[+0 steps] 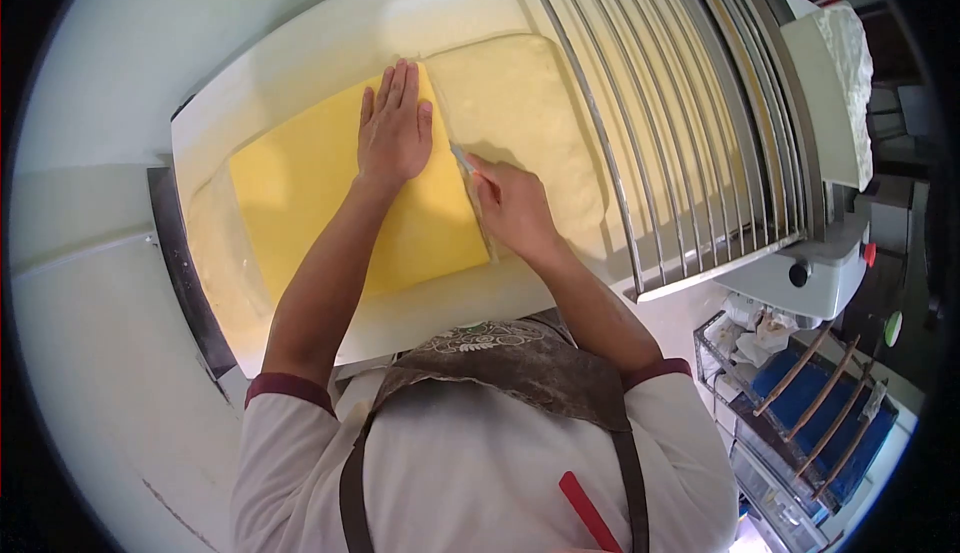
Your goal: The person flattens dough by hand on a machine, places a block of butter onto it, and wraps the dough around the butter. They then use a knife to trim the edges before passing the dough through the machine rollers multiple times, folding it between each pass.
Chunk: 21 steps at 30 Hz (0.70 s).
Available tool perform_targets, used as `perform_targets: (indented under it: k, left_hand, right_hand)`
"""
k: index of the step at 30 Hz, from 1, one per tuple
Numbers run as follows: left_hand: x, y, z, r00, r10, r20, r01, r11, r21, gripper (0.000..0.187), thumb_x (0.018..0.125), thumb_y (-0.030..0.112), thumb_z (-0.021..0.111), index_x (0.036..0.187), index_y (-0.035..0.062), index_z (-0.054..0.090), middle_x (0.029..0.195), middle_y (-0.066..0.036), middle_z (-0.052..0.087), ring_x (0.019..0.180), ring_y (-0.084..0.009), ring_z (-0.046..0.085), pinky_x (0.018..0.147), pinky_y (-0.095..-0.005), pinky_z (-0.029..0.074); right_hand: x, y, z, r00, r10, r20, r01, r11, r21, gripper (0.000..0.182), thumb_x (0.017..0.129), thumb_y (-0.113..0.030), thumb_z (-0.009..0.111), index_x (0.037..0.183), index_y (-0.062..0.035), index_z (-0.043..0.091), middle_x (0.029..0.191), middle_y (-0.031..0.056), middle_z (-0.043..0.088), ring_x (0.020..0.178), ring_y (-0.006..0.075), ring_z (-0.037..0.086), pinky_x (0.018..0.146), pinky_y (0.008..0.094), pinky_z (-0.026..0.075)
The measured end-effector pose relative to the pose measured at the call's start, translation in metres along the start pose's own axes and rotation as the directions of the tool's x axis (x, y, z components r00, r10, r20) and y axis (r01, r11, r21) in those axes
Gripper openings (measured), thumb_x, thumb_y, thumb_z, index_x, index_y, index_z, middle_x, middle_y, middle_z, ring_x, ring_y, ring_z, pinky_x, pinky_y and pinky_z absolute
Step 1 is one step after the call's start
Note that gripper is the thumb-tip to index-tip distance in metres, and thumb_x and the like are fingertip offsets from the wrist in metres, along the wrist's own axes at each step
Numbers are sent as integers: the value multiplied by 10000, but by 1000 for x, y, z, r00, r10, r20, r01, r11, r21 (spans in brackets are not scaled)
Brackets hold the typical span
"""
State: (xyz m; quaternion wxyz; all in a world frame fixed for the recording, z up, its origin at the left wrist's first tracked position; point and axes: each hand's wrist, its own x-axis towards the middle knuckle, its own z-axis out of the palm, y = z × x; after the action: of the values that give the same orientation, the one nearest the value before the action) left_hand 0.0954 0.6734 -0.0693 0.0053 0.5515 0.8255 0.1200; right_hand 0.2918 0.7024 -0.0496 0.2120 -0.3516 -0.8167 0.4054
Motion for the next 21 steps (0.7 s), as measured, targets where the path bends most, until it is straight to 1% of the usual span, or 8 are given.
perform_targets:
  k: [9,12,13,14,16,17,19,21]
  left_hand:
    - [-22,-27,5,997,10,-83,-31,969,-245,562,937,232,457,1432,17,296,1497,-173,286,1397,-297,247,1145,-449,154]
    - [-75,-103,-6,975,-162,-150,157,987,-43,604,902,192,526,1417,-25,295,1470,-233,302,1378,-365,253,1133,-473,161]
    - [-100,-128,-18,930,-319,-185,335,940,63,615,900,204,534,1416,-29,293,1468,-238,301,1380,-377,239,1131,-482,152]
    - [-130,-162,-30,857,-444,-261,470,881,46,674,886,264,569,1422,-26,281,1468,-247,296,1373,-387,250,1123,-473,185]
    - [-192,-203,-51,688,-608,-397,700,701,138,653,873,309,602,1379,-22,357,1317,-231,493,1208,-347,480,1001,-437,373]
    - [-202,-206,-58,621,-744,-249,757,651,-59,595,869,307,609,1324,-24,413,1221,-205,541,1107,-310,522,926,-411,409]
    - [-227,-208,-78,461,-884,77,818,389,-424,491,862,302,622,1212,-28,526,1027,-153,637,904,-237,606,776,-358,481]
    - [-248,-222,-78,526,-782,335,735,220,-642,189,854,219,622,919,43,641,759,8,577,681,-78,506,583,-250,402]
  right_hand:
    - [-120,-10,-39,983,70,167,-47,989,-143,303,854,-70,566,1150,-52,629,720,150,568,663,322,574,619,398,463]
    - [-141,-19,-75,940,157,303,-102,977,-190,294,871,-92,566,1156,-62,628,737,150,584,679,314,590,629,394,471]
    - [-139,-18,-88,917,182,356,-115,973,-201,291,878,-101,567,1160,-66,627,749,150,594,687,309,598,632,390,475]
    - [-128,-12,-98,952,160,260,-116,977,-179,282,900,-145,524,1160,-74,608,872,180,617,815,363,616,711,447,497]
    - [-73,-20,-113,986,154,57,-142,974,-178,256,901,-145,564,1135,-56,615,823,214,636,708,361,633,601,396,497]
    - [-35,-32,-117,981,186,48,-173,964,-200,244,906,-147,568,1123,-45,618,759,208,628,673,346,630,579,385,482]
    - [43,-27,-95,1000,-3,-8,1,989,-148,216,912,-154,569,1097,-62,629,740,190,626,643,332,613,588,386,479]
    - [121,-17,-55,984,-175,12,175,976,-132,223,897,-128,567,1107,-86,632,861,179,639,754,327,619,678,402,489]
